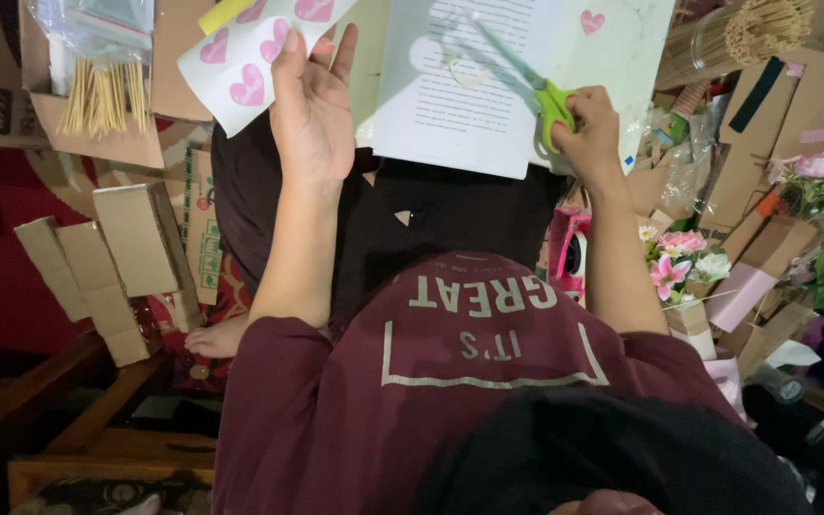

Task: The person uses green scissors to cut individual pink heart shapes from a white sheet of paper. They carefully trim around the heart outlines and occasionally adjust the paper's position on their lap.

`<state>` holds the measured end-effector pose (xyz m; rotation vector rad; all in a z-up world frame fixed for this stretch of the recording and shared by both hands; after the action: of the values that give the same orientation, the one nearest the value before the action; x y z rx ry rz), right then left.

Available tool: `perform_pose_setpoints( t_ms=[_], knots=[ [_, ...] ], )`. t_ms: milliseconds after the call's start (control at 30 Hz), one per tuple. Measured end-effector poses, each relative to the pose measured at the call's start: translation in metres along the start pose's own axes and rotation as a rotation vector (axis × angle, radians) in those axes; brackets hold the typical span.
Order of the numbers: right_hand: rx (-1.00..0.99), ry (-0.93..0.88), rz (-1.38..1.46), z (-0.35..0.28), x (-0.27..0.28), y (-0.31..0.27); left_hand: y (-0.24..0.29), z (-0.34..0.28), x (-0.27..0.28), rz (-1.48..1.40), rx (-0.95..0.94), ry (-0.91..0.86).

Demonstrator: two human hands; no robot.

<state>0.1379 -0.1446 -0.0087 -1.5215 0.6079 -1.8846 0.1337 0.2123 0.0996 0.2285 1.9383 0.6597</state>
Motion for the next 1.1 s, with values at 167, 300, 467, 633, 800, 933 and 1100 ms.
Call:
perform_pose_setpoints(
  t_ms=[167,300,467,633,800,933,1100],
  knots=[
    [0.124,-0.018,-0.15,0.003,-0.004,-0.002,0.003,-0.001,0.007,-0.018,-0.024,0.024],
    [0.195,-0.16,-0.292,0.006,-0.008,-0.015,0.003,0.002,0.012,-0.04,-0.024,0.012],
    [0.363,-0.128,-0.213,0.004,-0.006,-0.016,0.01,0.001,0.001,-0.02,-0.049,-0.019],
    [0.088,-0.207,-0.05,-0.002,0.006,0.012,0.011,0.002,0.006,-0.016,-0.047,0.001],
    [-0.226,-0.115,0.206,0.0,0.028,0.015,0.009,0.003,0.008,0.01,-0.024,0.02],
    [-0.344,-0.089,0.43,0.014,0.016,-0.018,0.002,0.006,0.016,0.069,-0.042,-0.025],
    [-0.432,-0.12,0.459,0.034,-0.028,-0.042,-0.014,0.013,0.045,0.18,-0.083,-0.142]
  ],
)
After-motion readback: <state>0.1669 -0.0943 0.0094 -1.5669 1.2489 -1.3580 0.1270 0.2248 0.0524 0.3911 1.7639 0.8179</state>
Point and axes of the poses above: each hand's wrist, its own z-axis towards the middle knuckle, its own x-axis out of the back of the hand, y = z × x, the point moved 9 cm from there along z, towards the middle knuckle, and after that the axes turned 11 degrees about y, right-handed, at the moved point
